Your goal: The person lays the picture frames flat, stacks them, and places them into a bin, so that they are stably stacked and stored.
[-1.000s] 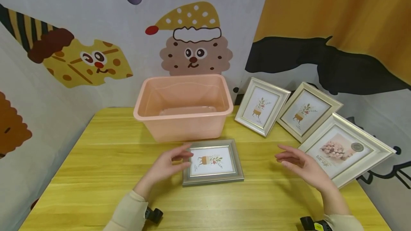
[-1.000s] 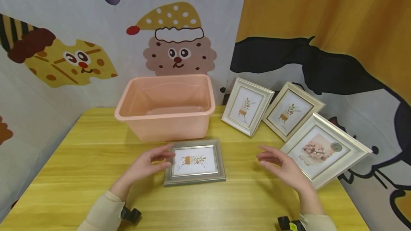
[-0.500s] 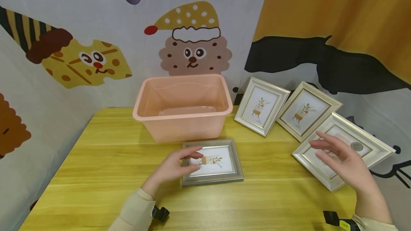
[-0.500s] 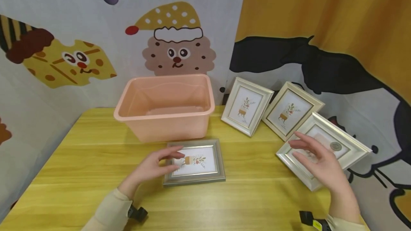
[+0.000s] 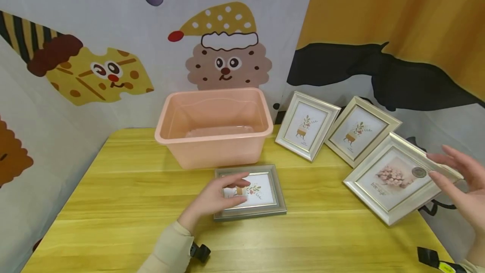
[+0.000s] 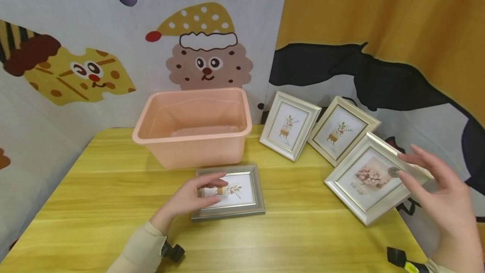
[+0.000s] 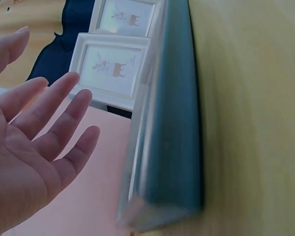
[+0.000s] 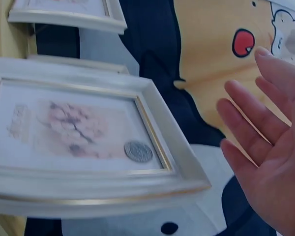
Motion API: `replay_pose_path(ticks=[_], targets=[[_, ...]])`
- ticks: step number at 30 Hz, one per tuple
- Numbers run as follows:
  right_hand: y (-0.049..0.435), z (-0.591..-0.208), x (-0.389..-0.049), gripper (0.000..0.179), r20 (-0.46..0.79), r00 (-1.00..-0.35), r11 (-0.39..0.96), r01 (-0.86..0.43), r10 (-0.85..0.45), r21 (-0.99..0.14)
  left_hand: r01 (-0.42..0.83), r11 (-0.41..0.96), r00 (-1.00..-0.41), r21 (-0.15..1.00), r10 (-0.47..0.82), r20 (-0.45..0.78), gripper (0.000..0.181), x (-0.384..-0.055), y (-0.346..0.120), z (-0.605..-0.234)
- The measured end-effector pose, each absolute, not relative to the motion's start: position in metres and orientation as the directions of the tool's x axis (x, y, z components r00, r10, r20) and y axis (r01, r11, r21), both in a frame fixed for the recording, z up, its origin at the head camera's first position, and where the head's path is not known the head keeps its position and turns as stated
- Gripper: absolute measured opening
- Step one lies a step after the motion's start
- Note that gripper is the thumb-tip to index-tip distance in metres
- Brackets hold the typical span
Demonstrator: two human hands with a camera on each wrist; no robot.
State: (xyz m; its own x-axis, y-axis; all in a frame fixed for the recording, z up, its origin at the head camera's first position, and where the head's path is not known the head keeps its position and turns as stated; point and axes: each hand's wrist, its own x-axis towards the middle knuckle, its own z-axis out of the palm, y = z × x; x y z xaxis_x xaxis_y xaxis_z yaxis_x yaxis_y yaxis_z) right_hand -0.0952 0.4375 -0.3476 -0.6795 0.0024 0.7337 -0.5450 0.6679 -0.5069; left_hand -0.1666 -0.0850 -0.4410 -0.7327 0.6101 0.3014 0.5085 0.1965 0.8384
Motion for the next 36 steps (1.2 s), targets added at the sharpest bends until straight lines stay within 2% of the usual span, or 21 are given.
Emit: replay_pose_path(ticks=[2,5,11,16,24,32,36], targets=[[0.444,-0.347,-0.095,0.061,0.766,-0.642,0.691,-0.544,0.021,-0.476,0.511,0.194,-0.733,0.837,0.607,0.307,0.058,-0.168,-0.081,-0.439],[0.451,-0.351,-0.095,0.072,0.777,-0.624,0.729,-0.494,0.083,-0.475,0.506,0.198,-0.737,0.839,0.604,0.302,0.060,-0.169,-0.074,-0.435],[0.461,-0.366,-0.097,0.053,0.694,-0.676,0.765,-0.302,0.248,-0.568,0.470,0.169,-0.741,0.866,0.609,0.283,0.060,-0.171,-0.064,-0.433],[0.467,-0.380,-0.098,0.064,0.609,-0.715,0.757,-0.173,0.344,-0.630,0.445,0.118,-0.737,0.888,0.611,0.288,0.058,-0.171,-0.060,-0.438],[0.478,-0.391,-0.100,0.067,0.570,-0.751,0.667,-0.240,0.333,-0.705,0.387,0.075,-0.754,0.919,0.599,0.268,0.057,-0.171,-0.054,-0.447],[0.475,-0.396,-0.100,0.046,0.498,-0.755,0.577,-0.198,0.426,-0.793,0.374,0.059,-0.751,0.926,0.605,0.265,0.057,-0.172,-0.046,-0.451],[0.468,-0.394,-0.100,0.041,0.465,-0.771,0.556,-0.175,0.436,-0.813,0.367,0.065,-0.756,0.928,0.602,0.257,0.056,-0.174,-0.040,-0.451]])
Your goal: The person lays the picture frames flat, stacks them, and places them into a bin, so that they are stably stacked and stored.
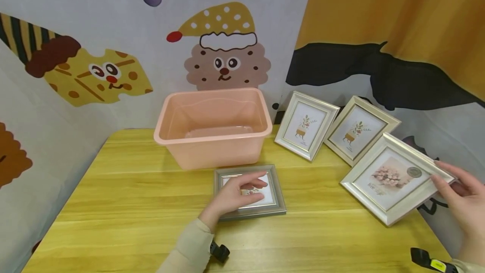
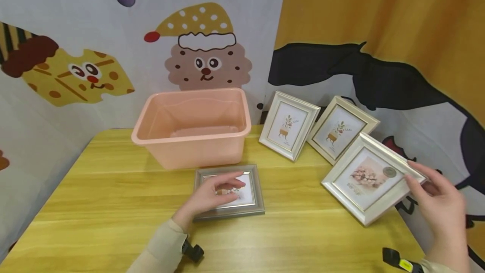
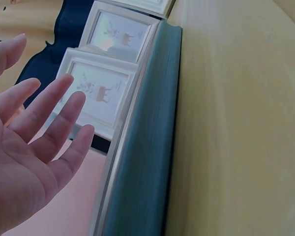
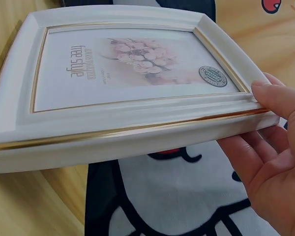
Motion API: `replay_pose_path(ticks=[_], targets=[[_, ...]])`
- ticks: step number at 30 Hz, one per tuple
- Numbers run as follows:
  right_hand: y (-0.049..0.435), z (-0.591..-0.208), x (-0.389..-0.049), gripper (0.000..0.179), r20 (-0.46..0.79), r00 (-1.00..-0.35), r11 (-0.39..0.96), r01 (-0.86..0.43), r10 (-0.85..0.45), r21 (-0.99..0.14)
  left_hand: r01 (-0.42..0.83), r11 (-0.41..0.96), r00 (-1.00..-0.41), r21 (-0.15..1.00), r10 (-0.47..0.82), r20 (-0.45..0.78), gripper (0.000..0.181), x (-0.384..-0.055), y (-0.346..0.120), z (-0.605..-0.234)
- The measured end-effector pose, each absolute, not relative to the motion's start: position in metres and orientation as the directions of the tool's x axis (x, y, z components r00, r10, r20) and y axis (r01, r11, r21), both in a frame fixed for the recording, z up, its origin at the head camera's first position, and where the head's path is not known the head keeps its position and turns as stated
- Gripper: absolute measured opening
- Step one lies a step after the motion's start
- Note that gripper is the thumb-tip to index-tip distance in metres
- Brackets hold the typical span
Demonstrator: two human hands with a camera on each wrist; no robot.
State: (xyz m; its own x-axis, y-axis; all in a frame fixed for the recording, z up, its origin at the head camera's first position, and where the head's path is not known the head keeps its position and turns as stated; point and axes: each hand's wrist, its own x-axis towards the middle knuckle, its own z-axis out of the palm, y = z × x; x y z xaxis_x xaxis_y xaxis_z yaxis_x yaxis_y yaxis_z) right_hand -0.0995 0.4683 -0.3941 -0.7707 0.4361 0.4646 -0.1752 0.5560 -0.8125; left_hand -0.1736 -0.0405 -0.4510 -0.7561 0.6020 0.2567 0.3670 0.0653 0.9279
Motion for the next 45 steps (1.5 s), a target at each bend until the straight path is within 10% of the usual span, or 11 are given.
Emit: replay_pose_path(ticks=[12,23,45], targets=[[0.429,-0.395,-0.104,0.042,0.344,-0.839,0.519,-0.088,0.421,-0.850,0.376,0.072,-0.767,0.924,0.584,0.266,0.055,-0.175,-0.023,-0.438],[0.405,-0.408,-0.124,0.035,0.567,-0.819,-0.148,-0.574,0.093,-0.805,0.370,0.020,-0.778,0.929,0.553,0.298,0.056,-0.174,-0.007,-0.417],[0.370,-0.426,-0.157,0.029,0.709,-0.688,-0.659,-0.462,-0.156,-0.593,0.497,-0.116,-0.697,0.860,0.537,0.475,0.063,-0.174,0.006,-0.384]])
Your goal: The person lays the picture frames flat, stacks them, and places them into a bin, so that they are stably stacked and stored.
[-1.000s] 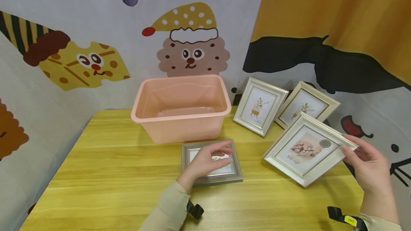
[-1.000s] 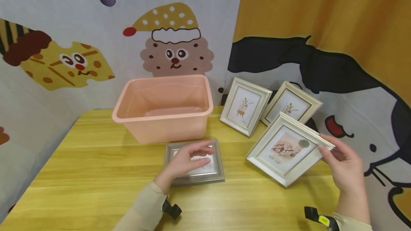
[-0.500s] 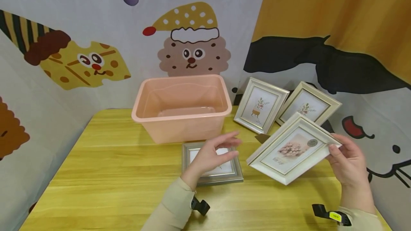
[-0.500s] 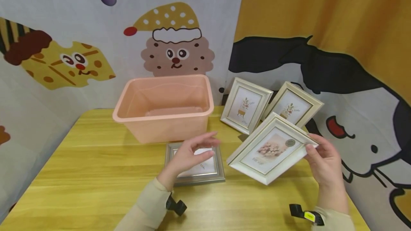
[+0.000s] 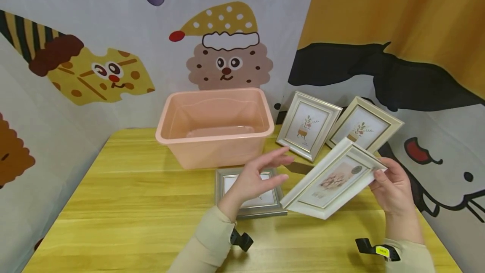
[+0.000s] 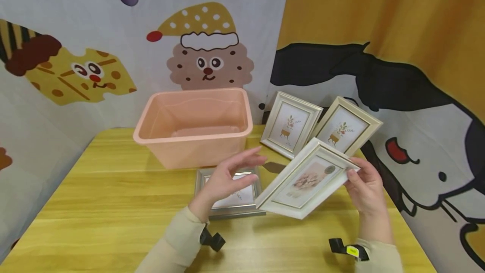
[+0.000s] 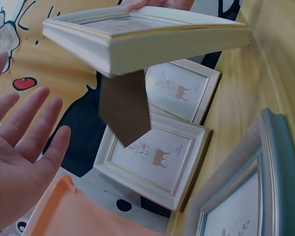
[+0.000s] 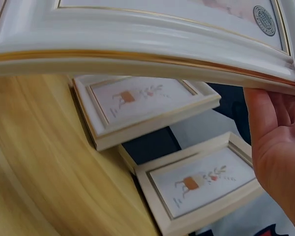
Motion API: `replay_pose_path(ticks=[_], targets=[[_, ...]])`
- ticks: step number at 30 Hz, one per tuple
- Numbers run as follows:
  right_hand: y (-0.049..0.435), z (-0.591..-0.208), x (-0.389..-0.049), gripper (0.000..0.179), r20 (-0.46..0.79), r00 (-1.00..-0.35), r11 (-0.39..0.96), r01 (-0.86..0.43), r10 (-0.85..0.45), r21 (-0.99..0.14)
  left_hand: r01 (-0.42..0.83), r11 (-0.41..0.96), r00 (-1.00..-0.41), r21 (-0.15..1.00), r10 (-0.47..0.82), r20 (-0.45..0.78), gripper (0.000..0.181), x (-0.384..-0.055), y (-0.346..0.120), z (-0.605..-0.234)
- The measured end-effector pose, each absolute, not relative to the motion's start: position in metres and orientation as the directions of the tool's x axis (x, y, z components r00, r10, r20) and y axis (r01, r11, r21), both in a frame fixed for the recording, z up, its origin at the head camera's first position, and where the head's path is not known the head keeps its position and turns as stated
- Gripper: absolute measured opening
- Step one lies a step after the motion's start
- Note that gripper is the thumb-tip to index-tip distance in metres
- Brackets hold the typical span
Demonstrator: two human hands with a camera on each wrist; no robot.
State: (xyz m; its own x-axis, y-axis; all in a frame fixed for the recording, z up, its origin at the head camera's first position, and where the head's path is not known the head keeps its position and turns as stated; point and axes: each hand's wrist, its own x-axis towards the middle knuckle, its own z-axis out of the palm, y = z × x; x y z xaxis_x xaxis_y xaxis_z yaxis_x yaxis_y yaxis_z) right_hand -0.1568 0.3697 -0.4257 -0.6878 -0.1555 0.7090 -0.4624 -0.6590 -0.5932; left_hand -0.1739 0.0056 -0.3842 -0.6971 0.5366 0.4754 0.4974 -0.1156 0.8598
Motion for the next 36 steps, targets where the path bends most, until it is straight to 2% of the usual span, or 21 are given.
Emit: replay_pose_path(ticks=[10,18,26,36], targets=[[0.353,-0.427,-0.165,0.029,0.729,-0.653,-0.731,-0.394,-0.204,-0.557,0.530,-0.124,-0.665,0.839,0.553,0.502,0.069,-0.176,0.013,-0.384],[0.344,-0.431,-0.170,0.031,0.733,-0.648,-0.766,-0.358,-0.208,-0.533,0.563,-0.177,-0.605,0.808,0.578,0.548,0.070,-0.178,0.014,-0.387],[0.338,-0.436,-0.173,0.032,0.732,-0.647,-0.761,-0.360,-0.213,-0.539,0.565,-0.124,-0.600,0.816,0.617,0.509,0.070,-0.180,0.011,-0.394],[0.335,-0.439,-0.175,0.034,0.729,-0.654,-0.768,-0.356,-0.202,-0.533,0.670,-0.052,-0.556,0.741,0.626,0.547,0.070,-0.178,0.009,-0.402]])
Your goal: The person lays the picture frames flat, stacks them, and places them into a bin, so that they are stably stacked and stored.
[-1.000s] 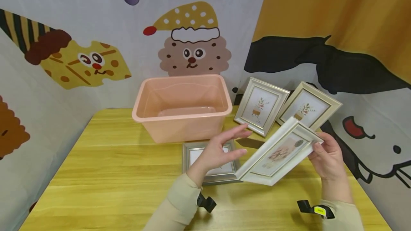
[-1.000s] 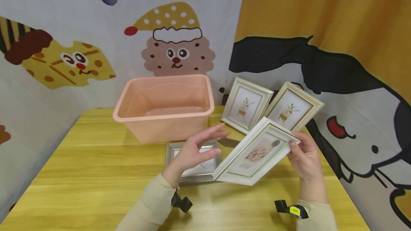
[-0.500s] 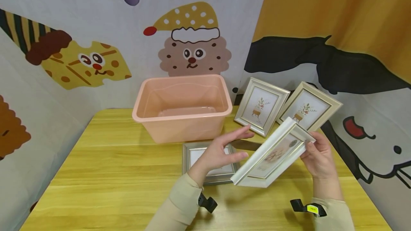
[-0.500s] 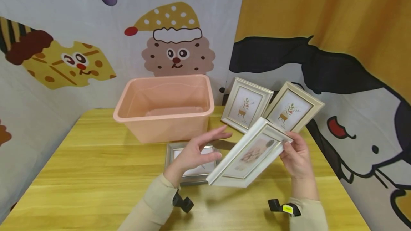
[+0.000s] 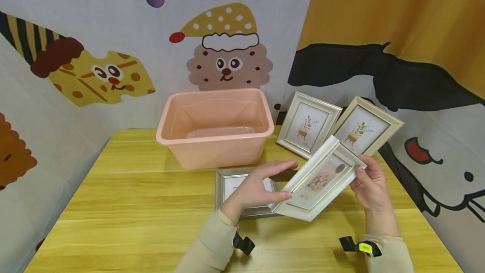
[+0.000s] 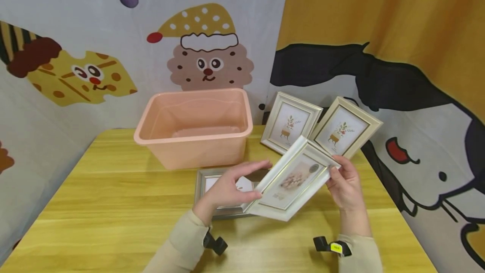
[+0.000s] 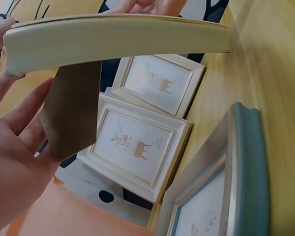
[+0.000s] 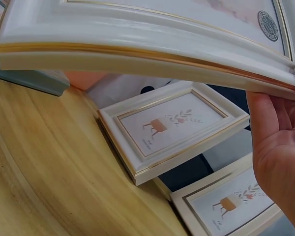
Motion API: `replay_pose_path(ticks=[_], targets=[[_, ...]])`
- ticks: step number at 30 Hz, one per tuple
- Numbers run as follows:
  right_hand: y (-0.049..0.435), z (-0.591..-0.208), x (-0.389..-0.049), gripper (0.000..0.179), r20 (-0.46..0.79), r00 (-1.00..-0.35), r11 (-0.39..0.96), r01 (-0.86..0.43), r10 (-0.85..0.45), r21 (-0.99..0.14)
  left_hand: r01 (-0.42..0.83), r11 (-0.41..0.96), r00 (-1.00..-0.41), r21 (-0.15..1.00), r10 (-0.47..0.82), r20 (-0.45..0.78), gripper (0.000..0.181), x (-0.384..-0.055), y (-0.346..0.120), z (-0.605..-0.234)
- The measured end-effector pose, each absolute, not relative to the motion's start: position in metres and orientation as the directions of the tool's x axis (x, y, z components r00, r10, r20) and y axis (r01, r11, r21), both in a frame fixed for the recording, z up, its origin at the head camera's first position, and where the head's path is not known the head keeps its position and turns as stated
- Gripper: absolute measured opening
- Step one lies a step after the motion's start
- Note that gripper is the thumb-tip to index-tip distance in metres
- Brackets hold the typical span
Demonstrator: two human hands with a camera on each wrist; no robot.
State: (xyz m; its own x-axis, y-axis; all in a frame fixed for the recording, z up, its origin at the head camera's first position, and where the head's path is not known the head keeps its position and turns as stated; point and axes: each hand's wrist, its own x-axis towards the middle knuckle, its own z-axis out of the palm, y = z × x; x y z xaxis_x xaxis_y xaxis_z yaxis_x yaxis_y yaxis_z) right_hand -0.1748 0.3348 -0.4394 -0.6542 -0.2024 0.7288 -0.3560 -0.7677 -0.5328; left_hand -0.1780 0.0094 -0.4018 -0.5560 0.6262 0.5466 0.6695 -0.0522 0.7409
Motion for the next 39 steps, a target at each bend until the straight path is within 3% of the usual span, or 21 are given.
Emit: replay_pose_path(ticks=[12,26,34,39], targets=[[0.334,-0.442,-0.175,0.035,0.704,-0.690,-0.758,-0.367,-0.166,-0.539,0.750,-0.073,-0.498,0.657,0.592,0.634,0.063,-0.169,0.004,-0.410],[0.332,-0.449,-0.177,0.038,0.695,-0.707,-0.789,-0.352,-0.128,-0.503,0.676,-0.090,-0.574,0.731,0.558,0.600,0.054,-0.164,-0.011,-0.431],[0.326,-0.454,-0.179,0.037,0.687,-0.717,-0.779,-0.361,-0.119,-0.512,0.600,-0.106,-0.660,0.793,0.495,0.565,0.048,-0.162,-0.017,-0.438],[0.317,-0.456,-0.179,0.037,0.669,-0.736,-0.768,-0.366,-0.107,-0.526,0.584,-0.124,-0.683,0.802,0.459,0.568,0.042,-0.162,-0.024,-0.441]])
